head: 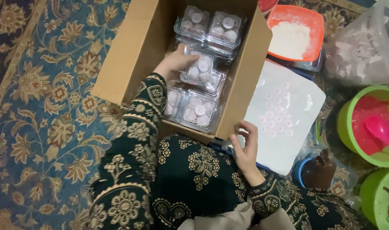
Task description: Peeling small circular labels from a sheet and applying them to the lids of clear plastic food containers, then organizing the labeled containers into a cardboard box.
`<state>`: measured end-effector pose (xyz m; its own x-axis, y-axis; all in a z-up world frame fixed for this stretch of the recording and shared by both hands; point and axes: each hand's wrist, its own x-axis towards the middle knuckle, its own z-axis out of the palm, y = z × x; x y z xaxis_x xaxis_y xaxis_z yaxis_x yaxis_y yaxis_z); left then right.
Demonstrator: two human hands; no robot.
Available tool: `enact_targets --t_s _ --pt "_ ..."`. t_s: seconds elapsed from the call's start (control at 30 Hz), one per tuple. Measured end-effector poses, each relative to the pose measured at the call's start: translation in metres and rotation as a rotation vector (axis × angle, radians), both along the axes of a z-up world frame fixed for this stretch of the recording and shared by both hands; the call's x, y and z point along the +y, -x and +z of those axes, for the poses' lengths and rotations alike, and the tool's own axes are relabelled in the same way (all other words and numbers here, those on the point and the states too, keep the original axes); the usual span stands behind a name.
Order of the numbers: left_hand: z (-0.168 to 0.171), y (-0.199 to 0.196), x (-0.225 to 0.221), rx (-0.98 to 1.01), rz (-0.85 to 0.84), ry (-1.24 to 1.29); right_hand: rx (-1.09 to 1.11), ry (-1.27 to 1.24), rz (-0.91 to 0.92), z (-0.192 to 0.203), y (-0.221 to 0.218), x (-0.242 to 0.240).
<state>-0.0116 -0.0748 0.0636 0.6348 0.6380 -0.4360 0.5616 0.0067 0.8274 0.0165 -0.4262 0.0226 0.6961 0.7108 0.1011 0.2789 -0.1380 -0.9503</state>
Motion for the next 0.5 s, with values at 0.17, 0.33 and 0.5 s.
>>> enact_targets --t_s 0.17,0.33,0.5 --pt "-0.069 -0.027 0.021 0.175 -0.178 -0.067 -0.007 -0.002 0.045 -0.014 -0.001 0.001" --pt "-0.130 -0.052 0.024 0.214 -0.316 -0.103 -0.006 0.015 0.058 -0.027 -0.002 0.003" --pt "-0.096 -0.051 -0.009 0.157 -0.276 -0.117 0.009 0.011 0.057 -0.027 0.000 0.007"
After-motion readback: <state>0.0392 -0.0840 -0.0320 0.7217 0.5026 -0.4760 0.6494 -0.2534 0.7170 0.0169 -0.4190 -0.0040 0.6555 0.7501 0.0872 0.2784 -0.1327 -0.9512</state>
